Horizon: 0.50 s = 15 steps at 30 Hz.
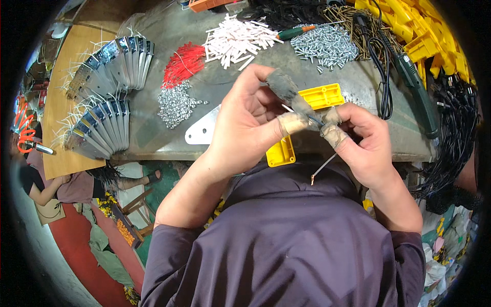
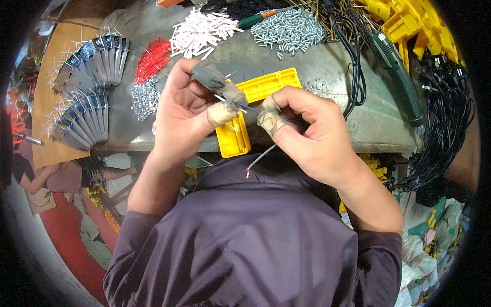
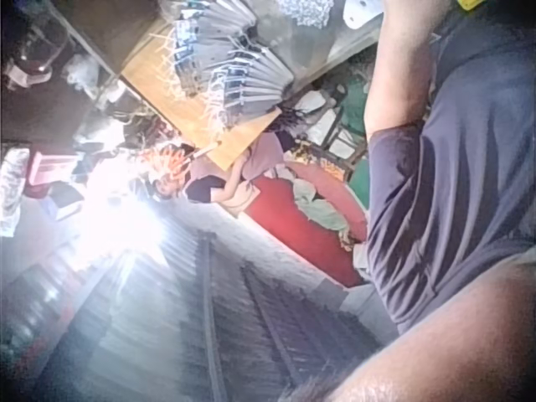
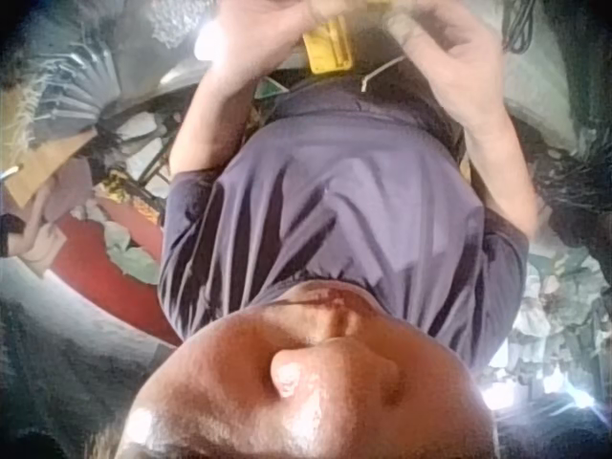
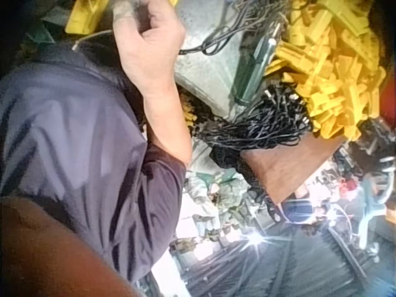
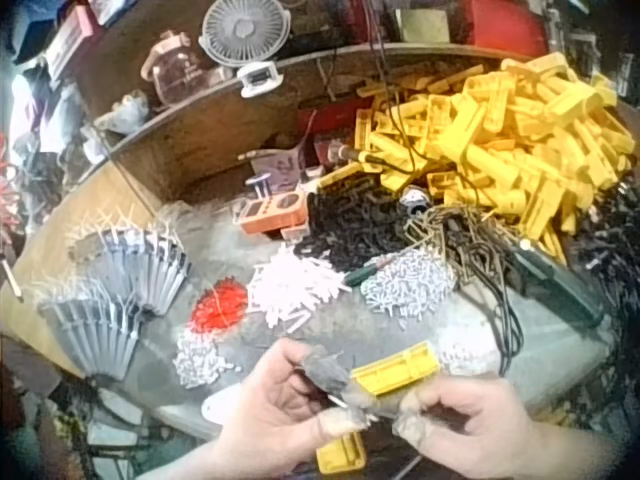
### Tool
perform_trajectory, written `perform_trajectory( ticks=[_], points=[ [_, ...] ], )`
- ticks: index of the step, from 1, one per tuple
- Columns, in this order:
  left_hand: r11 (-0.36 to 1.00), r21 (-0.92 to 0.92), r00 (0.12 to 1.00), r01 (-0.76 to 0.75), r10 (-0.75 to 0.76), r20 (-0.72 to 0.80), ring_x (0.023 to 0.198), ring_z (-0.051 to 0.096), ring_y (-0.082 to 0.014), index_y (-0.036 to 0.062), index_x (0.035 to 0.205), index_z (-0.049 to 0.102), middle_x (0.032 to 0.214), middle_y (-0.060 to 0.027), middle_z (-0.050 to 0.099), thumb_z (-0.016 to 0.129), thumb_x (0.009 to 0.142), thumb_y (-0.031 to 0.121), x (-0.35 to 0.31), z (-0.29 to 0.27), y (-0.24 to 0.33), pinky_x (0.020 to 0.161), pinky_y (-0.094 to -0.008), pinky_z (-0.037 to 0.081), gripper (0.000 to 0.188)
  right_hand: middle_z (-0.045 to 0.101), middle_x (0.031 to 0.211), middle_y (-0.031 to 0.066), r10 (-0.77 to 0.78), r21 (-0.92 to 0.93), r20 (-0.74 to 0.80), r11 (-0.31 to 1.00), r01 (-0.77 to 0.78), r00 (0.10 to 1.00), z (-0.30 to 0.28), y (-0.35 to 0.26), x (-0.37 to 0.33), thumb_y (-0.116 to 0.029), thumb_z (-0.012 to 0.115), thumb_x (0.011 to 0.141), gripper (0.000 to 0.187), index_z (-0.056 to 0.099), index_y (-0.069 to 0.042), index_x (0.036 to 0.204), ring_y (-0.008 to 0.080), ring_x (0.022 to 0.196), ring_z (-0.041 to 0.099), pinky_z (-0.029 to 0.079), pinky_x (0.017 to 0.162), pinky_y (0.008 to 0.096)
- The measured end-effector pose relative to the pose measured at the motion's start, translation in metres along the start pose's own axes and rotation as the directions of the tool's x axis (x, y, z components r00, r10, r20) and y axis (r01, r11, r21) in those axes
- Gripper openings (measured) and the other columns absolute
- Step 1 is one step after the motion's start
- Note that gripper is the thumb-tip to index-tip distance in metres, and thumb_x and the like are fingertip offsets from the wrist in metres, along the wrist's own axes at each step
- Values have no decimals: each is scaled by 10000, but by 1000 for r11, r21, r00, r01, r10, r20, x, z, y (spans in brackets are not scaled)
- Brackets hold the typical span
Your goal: Assembling and soldering components for a yellow plastic electronic housing.
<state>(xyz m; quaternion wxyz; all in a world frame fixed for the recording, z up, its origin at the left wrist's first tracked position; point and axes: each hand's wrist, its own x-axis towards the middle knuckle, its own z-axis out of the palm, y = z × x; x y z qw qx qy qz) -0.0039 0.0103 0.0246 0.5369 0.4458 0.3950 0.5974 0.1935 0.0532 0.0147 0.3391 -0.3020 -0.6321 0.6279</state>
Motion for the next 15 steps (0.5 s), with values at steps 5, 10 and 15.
perform_trajectory(
  ticks=[5,10,15],
  points=[
    [982,188,993,-7,-15,114,946,613,-151,24,1109,407,986,-77,600,701,791,-18,-4,-3,0,834,-287,500,435,586,834,-13,-27,-32,39,999,29,999,0,4,-2,2,588,810,157,591,22,966,24,727,492,416,633,189],
    [998,-1,995,68,-68,75,998,593,-148,18,1154,414,1092,-120,595,684,829,29,1,-12,1,863,-297,491,422,570,806,-16,-25,-73,35,997,28,999,-1,4,-1,-6,599,800,161,589,23,958,21,689,476,409,608,190],
    [943,312,992,-120,106,63,950,614,-151,28,1108,435,997,-80,623,703,798,21,-7,-5,0,828,-297,504,409,559,788,-21,12,-77,34,997,-10,999,-1,7,-3,-19,599,794,143,587,16,932,27,667,468,407,600,195]
  ],
)
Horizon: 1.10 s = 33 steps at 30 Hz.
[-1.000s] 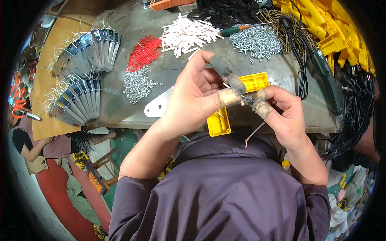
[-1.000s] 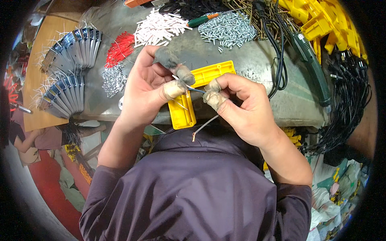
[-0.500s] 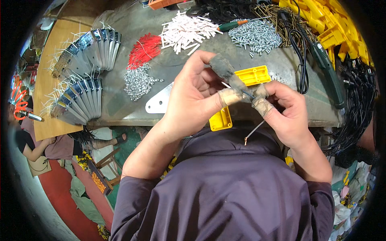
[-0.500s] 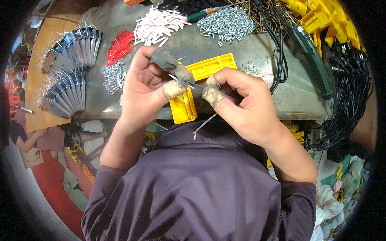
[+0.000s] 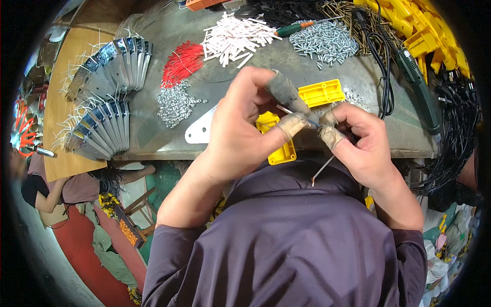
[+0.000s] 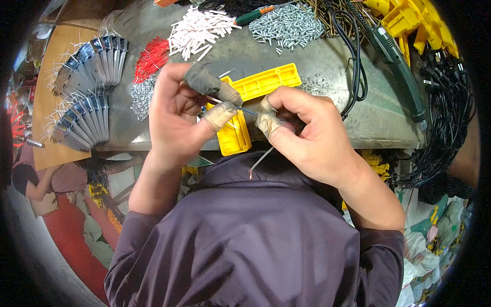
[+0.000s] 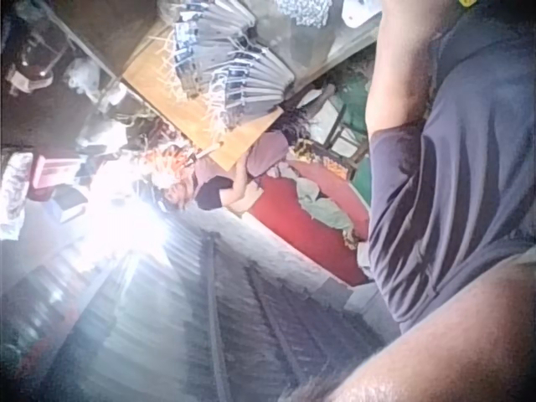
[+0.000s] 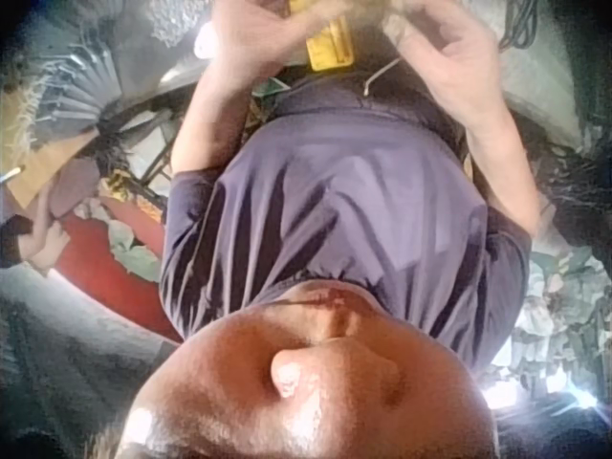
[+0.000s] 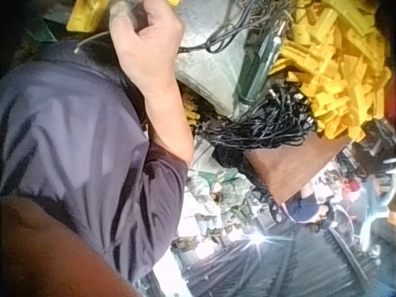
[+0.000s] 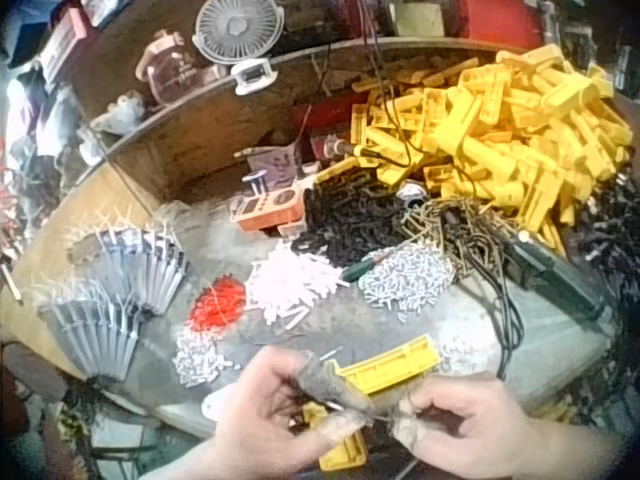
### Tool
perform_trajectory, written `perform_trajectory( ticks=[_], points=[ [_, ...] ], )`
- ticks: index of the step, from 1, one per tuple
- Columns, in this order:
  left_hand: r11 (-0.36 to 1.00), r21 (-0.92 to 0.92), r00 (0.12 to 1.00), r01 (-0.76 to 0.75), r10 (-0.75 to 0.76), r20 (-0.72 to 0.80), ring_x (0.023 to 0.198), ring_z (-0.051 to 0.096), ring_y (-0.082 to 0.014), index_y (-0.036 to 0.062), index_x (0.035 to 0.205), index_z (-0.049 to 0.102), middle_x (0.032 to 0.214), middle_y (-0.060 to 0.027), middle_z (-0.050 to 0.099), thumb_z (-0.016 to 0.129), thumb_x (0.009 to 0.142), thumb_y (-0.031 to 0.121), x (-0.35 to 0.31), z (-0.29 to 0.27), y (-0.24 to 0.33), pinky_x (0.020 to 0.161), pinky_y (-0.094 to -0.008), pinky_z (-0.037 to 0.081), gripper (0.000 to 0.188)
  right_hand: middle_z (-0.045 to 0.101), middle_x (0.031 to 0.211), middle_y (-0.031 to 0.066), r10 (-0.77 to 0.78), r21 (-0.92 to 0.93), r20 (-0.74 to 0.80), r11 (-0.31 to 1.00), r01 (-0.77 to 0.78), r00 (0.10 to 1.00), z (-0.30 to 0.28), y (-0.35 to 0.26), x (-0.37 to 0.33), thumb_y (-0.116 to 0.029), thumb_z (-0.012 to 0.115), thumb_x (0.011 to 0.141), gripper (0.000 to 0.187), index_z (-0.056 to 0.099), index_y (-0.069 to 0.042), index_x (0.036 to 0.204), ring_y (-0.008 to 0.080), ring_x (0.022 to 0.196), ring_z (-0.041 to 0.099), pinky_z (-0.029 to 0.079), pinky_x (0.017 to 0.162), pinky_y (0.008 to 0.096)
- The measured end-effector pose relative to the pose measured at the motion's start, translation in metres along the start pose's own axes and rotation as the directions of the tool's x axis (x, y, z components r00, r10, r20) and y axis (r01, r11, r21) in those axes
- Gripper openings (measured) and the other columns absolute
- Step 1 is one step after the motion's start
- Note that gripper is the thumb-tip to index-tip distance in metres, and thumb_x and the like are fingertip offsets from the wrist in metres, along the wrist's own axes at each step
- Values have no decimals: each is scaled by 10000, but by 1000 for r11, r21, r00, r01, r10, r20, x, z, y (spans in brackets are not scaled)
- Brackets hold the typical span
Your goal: Assembling and soldering components for a yellow plastic electronic housing.
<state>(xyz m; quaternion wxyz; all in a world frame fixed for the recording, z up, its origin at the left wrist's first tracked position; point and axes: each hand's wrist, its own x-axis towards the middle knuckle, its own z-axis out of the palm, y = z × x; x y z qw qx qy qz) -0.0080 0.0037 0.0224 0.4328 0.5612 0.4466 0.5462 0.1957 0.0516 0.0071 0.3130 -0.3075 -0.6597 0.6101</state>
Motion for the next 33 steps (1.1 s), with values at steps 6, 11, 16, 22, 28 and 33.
perform_trajectory(
  ticks=[6,11,16,22,28,33],
  points=[
    [995,81,994,-58,66,-90,923,613,-187,37,1026,390,1007,-139,595,670,780,-70,-2,8,-6,856,-317,496,388,574,794,-16,-45,8,-45,999,45,998,4,-5,1,-21,596,796,134,586,17,924,30,686,483,405,608,195],
    [916,-399,983,50,-116,-144,946,581,-176,65,1039,388,991,-116,583,627,785,-92,-4,6,-8,858,-316,469,382,588,796,-2,-46,2,-31,999,46,998,1,-9,0,-10,591,790,137,590,24,923,37,724,503,416,641,199],
    [898,-434,988,77,-126,-86,996,548,-158,67,1084,376,1031,-89,547,613,778,-96,-5,5,-9,889,-305,450,420,576,772,-9,-43,11,1,999,43,999,2,-7,0,-18,599,783,142,595,20,920,42,702,490,411,625,205],
    [939,-340,996,59,-79,-47,1059,521,-145,51,1142,347,1072,-60,501,582,781,-108,-7,9,-5,945,-314,433,459,558,743,-16,-10,-24,24,1000,11,1000,2,-7,0,-36,606,785,138,598,14,913,37,673,464,400,602,206],
    [999,6,999,-47,47,17,953,589,-174,17,1103,378,1042,-113,548,636,774,-130,-14,5,-12,877,-306,492,443,585,743,58,-79,-78,39,994,82,996,4,-2,5,-34,578,804,136,579,17,931,115,675,531,436,619,260],
    [974,182,991,-132,129,32,954,604,-182,-3,1133,388,1034,-121,559,650,755,-143,-12,1,-9,871,-324,505,480,600,875,196,-56,-226,67,972,70,996,10,4,6,-30,538,823,322,453,28,1128,341,810,613,476,726,368]
  ],
)
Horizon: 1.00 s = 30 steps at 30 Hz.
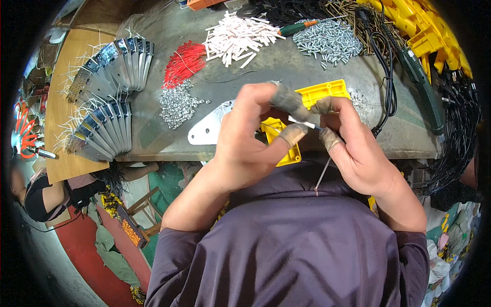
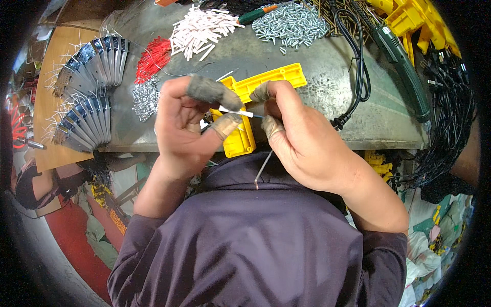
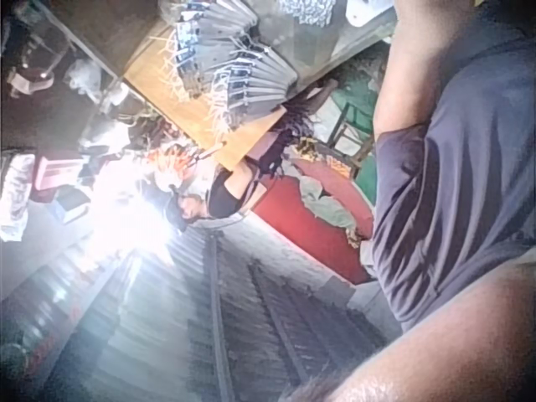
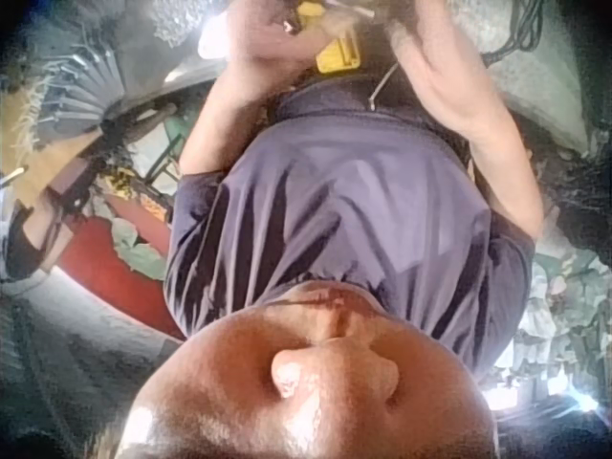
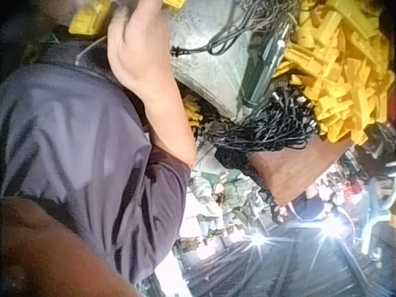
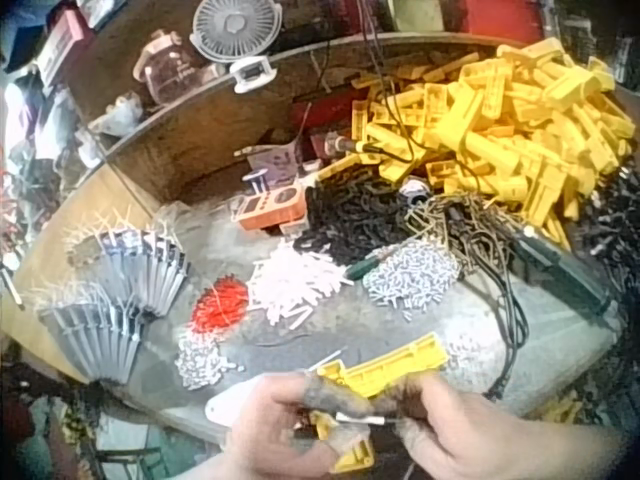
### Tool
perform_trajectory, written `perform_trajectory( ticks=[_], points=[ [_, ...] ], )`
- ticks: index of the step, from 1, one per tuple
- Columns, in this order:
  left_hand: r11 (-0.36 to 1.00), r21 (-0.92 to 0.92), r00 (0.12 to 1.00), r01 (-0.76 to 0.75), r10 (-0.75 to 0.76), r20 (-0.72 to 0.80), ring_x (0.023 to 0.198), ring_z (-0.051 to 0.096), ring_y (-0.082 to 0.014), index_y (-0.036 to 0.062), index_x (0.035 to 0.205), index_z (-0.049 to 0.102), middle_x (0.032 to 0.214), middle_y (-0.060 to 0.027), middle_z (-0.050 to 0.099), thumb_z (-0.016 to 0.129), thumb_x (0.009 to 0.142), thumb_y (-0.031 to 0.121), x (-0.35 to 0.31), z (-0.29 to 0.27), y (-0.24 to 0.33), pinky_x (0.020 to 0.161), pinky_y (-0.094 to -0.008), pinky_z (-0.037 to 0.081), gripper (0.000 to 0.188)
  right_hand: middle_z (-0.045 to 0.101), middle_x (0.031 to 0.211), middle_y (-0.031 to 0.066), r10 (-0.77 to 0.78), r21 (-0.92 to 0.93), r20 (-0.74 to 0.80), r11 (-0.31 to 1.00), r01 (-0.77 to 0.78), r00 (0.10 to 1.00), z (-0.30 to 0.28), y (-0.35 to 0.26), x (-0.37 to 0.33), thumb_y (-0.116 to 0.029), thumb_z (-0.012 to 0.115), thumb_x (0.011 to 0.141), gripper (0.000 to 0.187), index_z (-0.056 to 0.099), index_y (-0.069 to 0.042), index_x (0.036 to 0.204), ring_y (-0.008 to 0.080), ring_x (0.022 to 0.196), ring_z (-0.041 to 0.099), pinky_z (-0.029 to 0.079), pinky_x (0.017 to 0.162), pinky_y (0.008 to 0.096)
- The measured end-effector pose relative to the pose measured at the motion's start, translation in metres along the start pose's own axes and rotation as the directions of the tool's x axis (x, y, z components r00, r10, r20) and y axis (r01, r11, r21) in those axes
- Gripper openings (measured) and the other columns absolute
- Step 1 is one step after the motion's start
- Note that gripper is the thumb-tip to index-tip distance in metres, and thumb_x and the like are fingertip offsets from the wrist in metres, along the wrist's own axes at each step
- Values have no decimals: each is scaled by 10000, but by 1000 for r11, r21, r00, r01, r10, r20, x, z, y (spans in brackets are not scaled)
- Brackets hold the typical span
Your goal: Assembling and soldering components for a yellow plastic electronic housing.
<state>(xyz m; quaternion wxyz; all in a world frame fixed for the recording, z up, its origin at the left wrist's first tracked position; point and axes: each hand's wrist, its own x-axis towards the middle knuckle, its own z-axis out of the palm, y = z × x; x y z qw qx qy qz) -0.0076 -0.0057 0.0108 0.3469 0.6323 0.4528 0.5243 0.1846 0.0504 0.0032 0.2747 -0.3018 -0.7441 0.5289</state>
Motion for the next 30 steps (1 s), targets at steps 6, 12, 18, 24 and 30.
perform_trajectory(
  ticks=[6,12,18,24,30],
  points=[
    [936,318,972,-153,84,220,947,597,-191,-7,1246,326,1063,-125,538,665,745,-126,1,4,2,834,-334,517,616,568,1015,236,-174,-89,88,979,182,981,8,-16,4,-46,562,804,514,301,57,1235,410,979,579,451,849,433],
    [929,-317,960,192,-245,-134,899,576,-143,9,1233,331,1042,-110,555,614,841,-29,5,-13,1,823,-275,470,485,551,748,121,-99,54,46,994,96,994,-2,-6,10,-75,537,903,107,490,-2,966,238,662,543,432,617,328],
    [979,-2,978,203,-203,-50,891,617,-151,2,1156,388,997,-115,607,650,789,-57,5,-6,12,780,-269,485,454,570,745,150,-133,-139,-96,983,119,986,6,-12,12,-31,595,821,83,548,-3,883,327,658,576,453,589,362],
    [994,108,1000,14,-12,-19,975,583,-157,8,1185,383,1095,-113,571,699,729,-38,0,-23,3,819,-272,450,557,581,746,151,-212,-271,-80,945,183,974,5,-9,11,-22,605,798,95,559,-2,878,335,671,587,461,589,374],
    [997,-54,996,61,-65,-66,917,573,-160,6,1199,378,1067,-107,563,732,721,-14,-2,-10,4,804,-284,447,596,584,730,153,-161,-234,-10,960,154,987,6,-16,12,-40,606,814,71,566,-10,864,338,671,591,465,589,376]
  ],
)
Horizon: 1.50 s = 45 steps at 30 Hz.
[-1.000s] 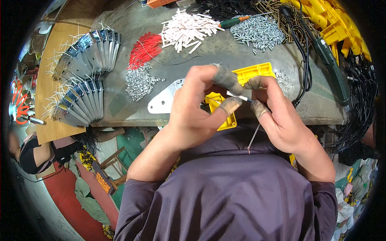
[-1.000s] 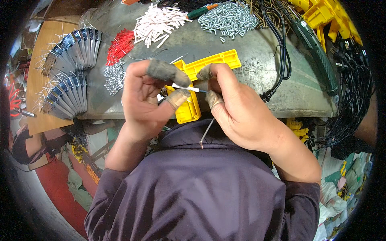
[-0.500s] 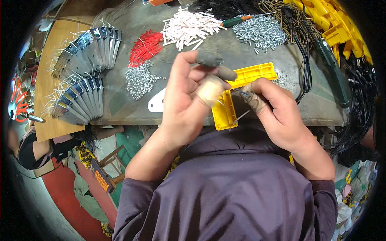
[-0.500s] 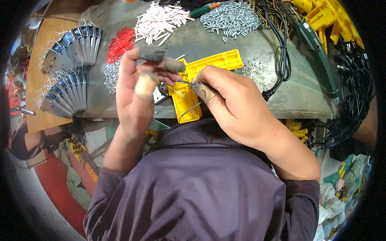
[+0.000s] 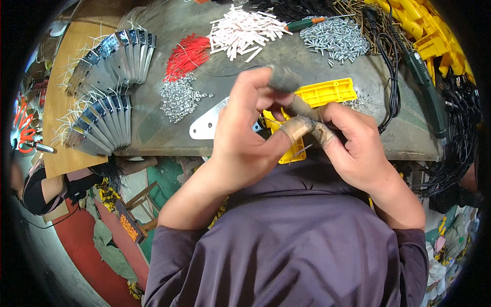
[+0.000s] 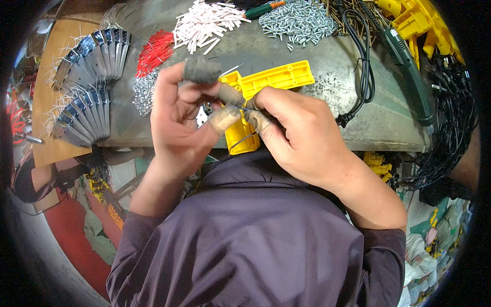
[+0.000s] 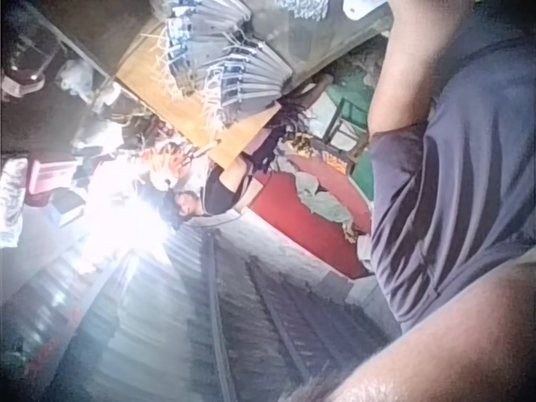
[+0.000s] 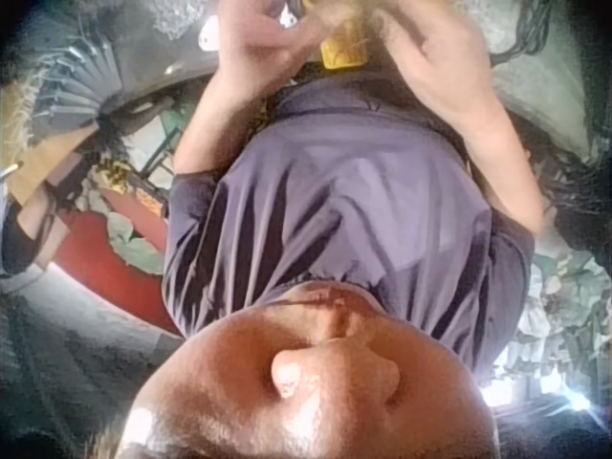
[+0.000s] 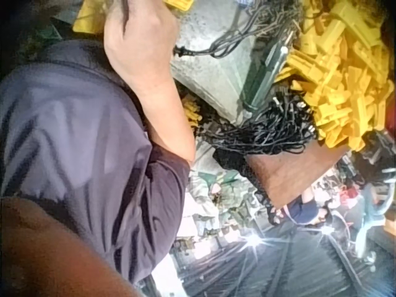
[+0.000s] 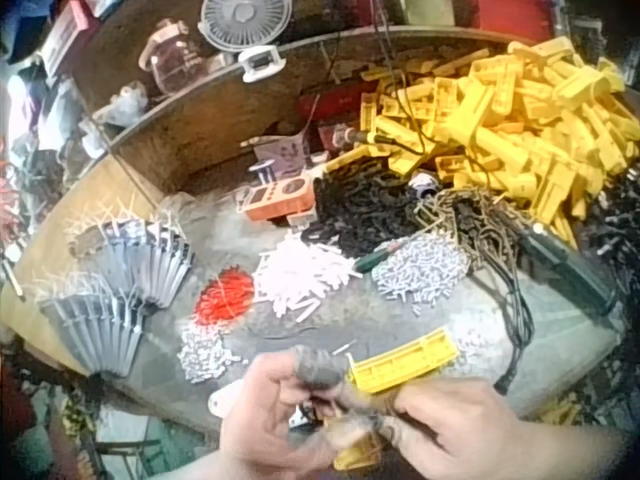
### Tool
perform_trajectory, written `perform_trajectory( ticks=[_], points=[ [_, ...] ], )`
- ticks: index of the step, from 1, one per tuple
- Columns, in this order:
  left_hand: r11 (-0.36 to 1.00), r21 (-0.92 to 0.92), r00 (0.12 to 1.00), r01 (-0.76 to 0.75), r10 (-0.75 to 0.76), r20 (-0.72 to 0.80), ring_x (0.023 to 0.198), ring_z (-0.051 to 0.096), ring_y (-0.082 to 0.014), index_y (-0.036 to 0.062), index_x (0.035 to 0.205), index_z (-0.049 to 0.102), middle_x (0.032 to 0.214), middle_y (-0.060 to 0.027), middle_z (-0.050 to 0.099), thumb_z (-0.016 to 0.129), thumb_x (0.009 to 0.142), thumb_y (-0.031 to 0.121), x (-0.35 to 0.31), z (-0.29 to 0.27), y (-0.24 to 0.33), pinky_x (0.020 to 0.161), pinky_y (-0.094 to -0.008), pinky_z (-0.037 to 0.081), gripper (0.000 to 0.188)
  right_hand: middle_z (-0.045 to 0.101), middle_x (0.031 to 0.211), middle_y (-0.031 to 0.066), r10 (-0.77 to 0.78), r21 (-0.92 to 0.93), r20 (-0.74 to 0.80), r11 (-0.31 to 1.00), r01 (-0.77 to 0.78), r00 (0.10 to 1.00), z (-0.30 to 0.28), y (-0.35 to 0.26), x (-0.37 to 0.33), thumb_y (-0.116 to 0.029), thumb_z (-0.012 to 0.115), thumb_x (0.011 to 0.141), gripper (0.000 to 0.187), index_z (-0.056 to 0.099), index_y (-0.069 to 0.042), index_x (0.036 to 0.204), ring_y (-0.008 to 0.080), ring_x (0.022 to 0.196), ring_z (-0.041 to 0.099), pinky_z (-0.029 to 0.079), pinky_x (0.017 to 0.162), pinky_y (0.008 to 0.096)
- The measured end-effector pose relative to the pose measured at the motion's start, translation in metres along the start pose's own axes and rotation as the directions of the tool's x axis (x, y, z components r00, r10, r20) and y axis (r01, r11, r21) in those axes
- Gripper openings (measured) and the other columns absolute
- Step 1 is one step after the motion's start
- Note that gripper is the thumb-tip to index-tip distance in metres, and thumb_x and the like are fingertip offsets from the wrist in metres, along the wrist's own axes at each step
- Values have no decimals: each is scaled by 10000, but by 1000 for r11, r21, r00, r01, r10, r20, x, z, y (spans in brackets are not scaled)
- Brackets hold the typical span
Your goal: Assembling and soldering components for a yellow plastic electronic housing.
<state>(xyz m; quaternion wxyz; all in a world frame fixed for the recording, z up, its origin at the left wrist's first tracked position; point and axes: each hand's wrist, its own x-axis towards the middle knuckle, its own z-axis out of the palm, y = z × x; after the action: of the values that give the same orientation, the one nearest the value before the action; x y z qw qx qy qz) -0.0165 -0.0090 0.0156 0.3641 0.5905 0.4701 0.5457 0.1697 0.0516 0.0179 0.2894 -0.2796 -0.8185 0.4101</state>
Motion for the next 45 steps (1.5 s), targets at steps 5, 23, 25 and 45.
perform_trajectory(
  ticks=[5,23,25,45],
  points=[
    [788,552,961,-274,197,195,787,615,-178,13,1076,450,886,-94,620,753,726,-1,1,-10,7,694,-287,488,464,590,716,162,56,107,22,993,-58,998,1,4,-3,-66,586,843,63,577,-5,858,334,649,587,461,588,366],
    [969,237,991,78,-101,86,895,566,-171,9,1159,390,995,-98,564,641,802,-33,4,-5,6,783,-287,460,438,553,689,135,139,246,56,958,-148,989,-9,12,-6,-44,554,830,68,556,2,880,241,606,557,441,578,314],
    [990,107,985,88,-102,137,942,551,-125,24,1177,351,1078,-102,557,667,792,-48,7,3,13,794,-230,429,503,562,704,135,93,228,17,969,-95,995,-8,11,-6,-28,556,814,72,560,-2,882,255,621,568,443,576,320],
    [962,-151,972,230,-220,80,937,582,-146,44,1241,291,1037,-117,581,676,795,-56,10,11,5,824,-278,480,598,595,771,69,179,422,-54,896,-140,982,-5,15,-13,-22,602,845,83,558,26,898,95,684,549,447,623,241]
  ],
)
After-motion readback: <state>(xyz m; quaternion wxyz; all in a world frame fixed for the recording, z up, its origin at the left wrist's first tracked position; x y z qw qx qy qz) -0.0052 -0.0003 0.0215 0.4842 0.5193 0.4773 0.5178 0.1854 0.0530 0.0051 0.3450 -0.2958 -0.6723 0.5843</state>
